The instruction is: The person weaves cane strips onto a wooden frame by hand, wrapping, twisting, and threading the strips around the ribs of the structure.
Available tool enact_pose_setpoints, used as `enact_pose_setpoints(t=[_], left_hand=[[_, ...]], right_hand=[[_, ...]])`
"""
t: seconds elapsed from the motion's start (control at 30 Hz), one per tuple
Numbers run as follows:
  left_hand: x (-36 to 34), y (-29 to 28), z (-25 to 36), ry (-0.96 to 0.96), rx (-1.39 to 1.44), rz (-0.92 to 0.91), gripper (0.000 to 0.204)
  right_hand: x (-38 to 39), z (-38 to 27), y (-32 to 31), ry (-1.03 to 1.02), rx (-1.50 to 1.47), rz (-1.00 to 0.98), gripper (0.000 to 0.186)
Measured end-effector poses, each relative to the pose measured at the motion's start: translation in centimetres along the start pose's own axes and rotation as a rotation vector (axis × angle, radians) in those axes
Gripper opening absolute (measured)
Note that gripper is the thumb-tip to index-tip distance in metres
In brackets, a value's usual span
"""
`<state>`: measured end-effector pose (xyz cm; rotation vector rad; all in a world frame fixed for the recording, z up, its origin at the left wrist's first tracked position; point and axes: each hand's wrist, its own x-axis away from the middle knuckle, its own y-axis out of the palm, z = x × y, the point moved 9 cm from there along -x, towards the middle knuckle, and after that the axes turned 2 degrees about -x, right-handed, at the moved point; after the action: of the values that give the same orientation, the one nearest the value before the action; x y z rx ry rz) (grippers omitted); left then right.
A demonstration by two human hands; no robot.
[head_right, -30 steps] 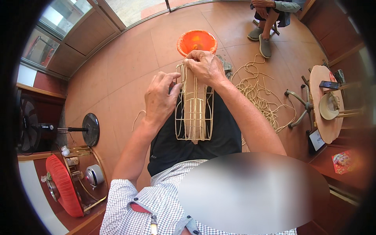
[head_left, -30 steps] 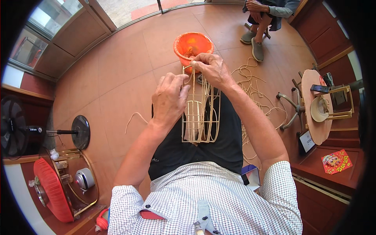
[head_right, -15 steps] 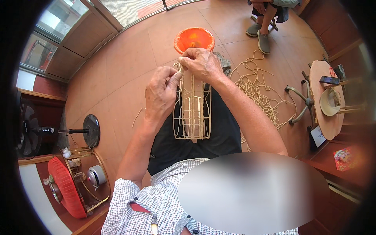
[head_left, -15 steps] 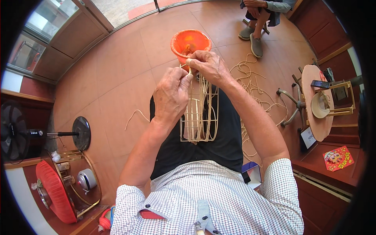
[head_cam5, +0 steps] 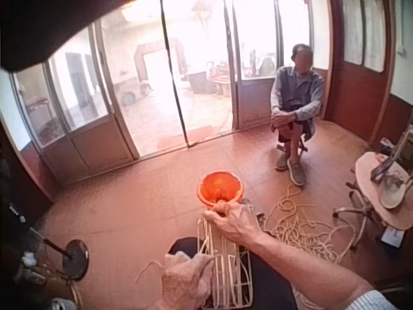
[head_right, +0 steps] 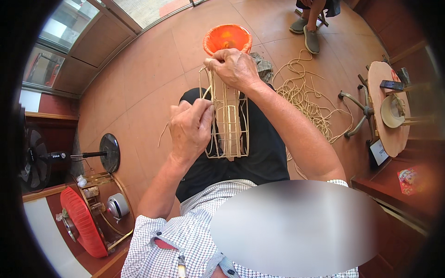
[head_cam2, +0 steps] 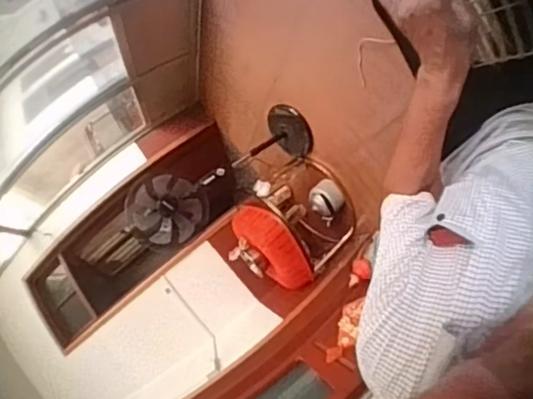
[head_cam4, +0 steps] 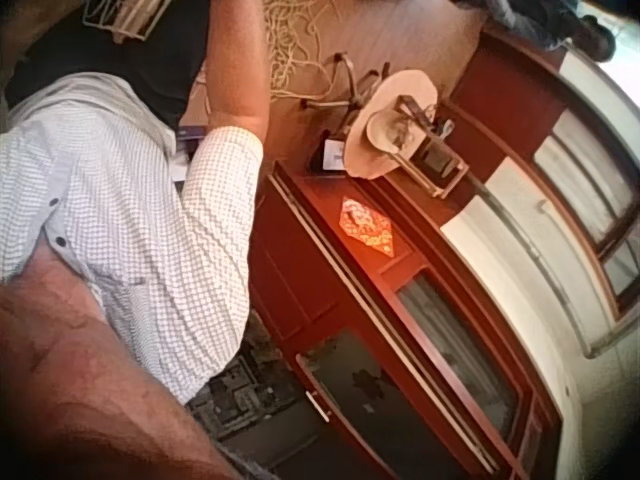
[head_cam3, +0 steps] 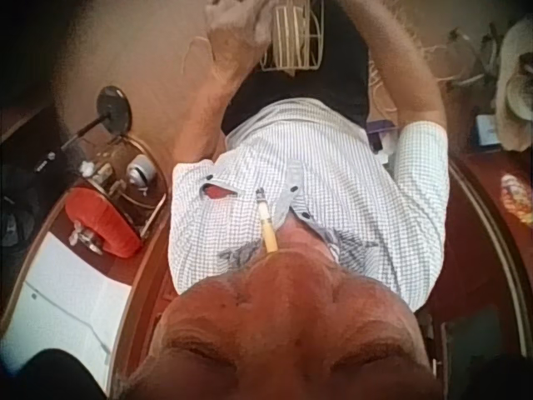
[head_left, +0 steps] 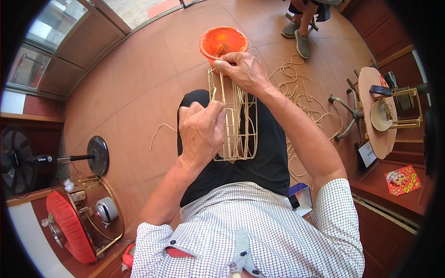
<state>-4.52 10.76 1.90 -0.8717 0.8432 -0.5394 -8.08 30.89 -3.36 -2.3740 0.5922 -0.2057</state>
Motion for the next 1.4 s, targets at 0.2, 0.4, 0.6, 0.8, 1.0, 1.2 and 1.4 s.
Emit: enact_pose_setpoints(t=[0.2, 0.4, 0.6, 0.8, 1.0, 1.2, 1.4], left_hand=[[3.0, -2.5, 1.1, 0.208, 0.020, 0.140, 0.013], [6.8, -2.9, 2.8, 0.317, 0.122, 0.052, 0.031], [9.8, -1.5, 1.6, 0.188, 0.079, -0.065, 0.033], [12.5, 0.1, 1.1, 0.123, 0.031, -0.150, 0.044], [14.0, 1.2, 0.8, 0.099, -0.012, -0.146, 0.051], [13.5, 1.1, 0.5, 0.117, -0.028, -0.099, 0.048], [8.4, -1.8, 0.7, 0.138, -0.065, -0.018, 0.038]], right_hand=[[5.7, -0.4, -4.1, -0.334, -0.111, 0.499, 0.036], [18.0, 3.9, -1.0, -0.095, -0.455, 0.254, 0.036], [24.0, 4.1, 1.5, -0.005, -0.405, 0.192, 0.035], [24.4, 4.1, 1.5, 0.036, -0.351, 0.219, 0.022], [23.6, 3.0, 1.5, -0.063, -0.160, 0.152, 0.030], [21.1, 2.7, 0.5, 0.055, -0.314, 0.132, 0.033], [14.9, 2.1, -1.6, 0.108, -0.447, 0.084, 0.038]])
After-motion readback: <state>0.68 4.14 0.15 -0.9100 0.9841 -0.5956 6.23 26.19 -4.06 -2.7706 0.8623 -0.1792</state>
